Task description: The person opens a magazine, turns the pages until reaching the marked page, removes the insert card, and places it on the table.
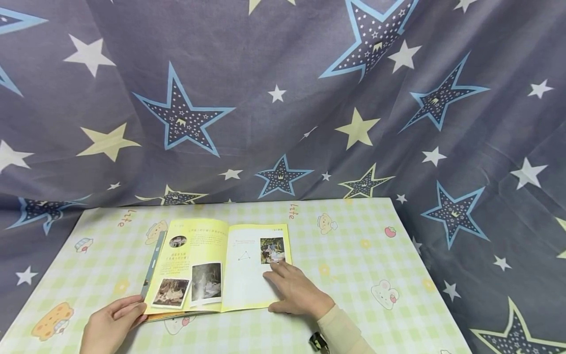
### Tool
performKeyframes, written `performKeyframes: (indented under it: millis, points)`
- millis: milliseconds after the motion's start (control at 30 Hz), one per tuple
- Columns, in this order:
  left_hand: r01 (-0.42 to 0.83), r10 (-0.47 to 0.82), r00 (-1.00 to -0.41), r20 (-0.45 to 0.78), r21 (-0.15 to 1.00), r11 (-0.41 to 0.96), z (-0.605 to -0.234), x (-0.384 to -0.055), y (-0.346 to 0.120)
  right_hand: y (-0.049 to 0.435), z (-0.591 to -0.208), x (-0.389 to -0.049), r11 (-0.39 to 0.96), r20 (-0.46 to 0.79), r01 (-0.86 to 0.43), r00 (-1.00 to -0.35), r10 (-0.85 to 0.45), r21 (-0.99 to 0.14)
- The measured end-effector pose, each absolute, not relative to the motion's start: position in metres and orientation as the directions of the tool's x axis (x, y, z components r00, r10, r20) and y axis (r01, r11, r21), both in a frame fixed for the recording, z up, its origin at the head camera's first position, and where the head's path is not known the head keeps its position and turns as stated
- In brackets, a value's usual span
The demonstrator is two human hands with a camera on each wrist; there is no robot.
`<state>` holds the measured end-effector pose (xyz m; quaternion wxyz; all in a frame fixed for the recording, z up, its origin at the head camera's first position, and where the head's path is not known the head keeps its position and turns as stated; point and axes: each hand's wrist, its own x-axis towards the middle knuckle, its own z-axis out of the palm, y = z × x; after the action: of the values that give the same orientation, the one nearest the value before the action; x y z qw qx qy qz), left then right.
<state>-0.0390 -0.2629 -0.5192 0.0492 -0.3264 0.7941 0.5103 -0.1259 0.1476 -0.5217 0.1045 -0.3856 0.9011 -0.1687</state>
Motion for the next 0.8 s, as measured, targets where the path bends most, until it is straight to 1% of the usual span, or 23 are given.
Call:
performKeyframes:
  millis: [133,200,400,500,700,800]
  points:
    - [-0.575,-0.489,-0.786,-0.378,0.738,0.354,-0.519,-0.041,-0.265,0.15,-0.52,-0.126,0.629,-0.04,-0.659,-0.677,-0.735,-0.411]
    - [-0.573,-0.489,-0.79,-0.369,0.727,0.377,-0.518,-0.042,-0.265,0.151,-0.518,-0.127,0.609,-0.021,-0.663,-0.669,-0.743,-0.435]
    - [-0.558,-0.503,-0.795,-0.338,0.732,0.391,-0.514,-0.044,-0.26,0.157,-0.514,-0.132,0.534,0.06,-0.654,-0.66,-0.749,-0.536]
    - [-0.539,-0.504,-0.802,-0.32,0.751,0.381,-0.511,-0.045,-0.255,0.161,-0.512,-0.134,0.517,0.127,-0.647,-0.684,-0.718,-0.561]
    - [-0.457,-0.452,-0.844,-0.288,0.828,0.325,-0.504,-0.05,-0.243,0.168,-0.513,-0.137,0.556,0.31,-0.652,-0.747,-0.589,-0.515]
    - [-0.433,-0.41,-0.868,-0.281,0.833,0.344,-0.5,-0.054,-0.236,0.169,-0.515,-0.137,0.579,0.374,-0.645,-0.763,-0.527,-0.499]
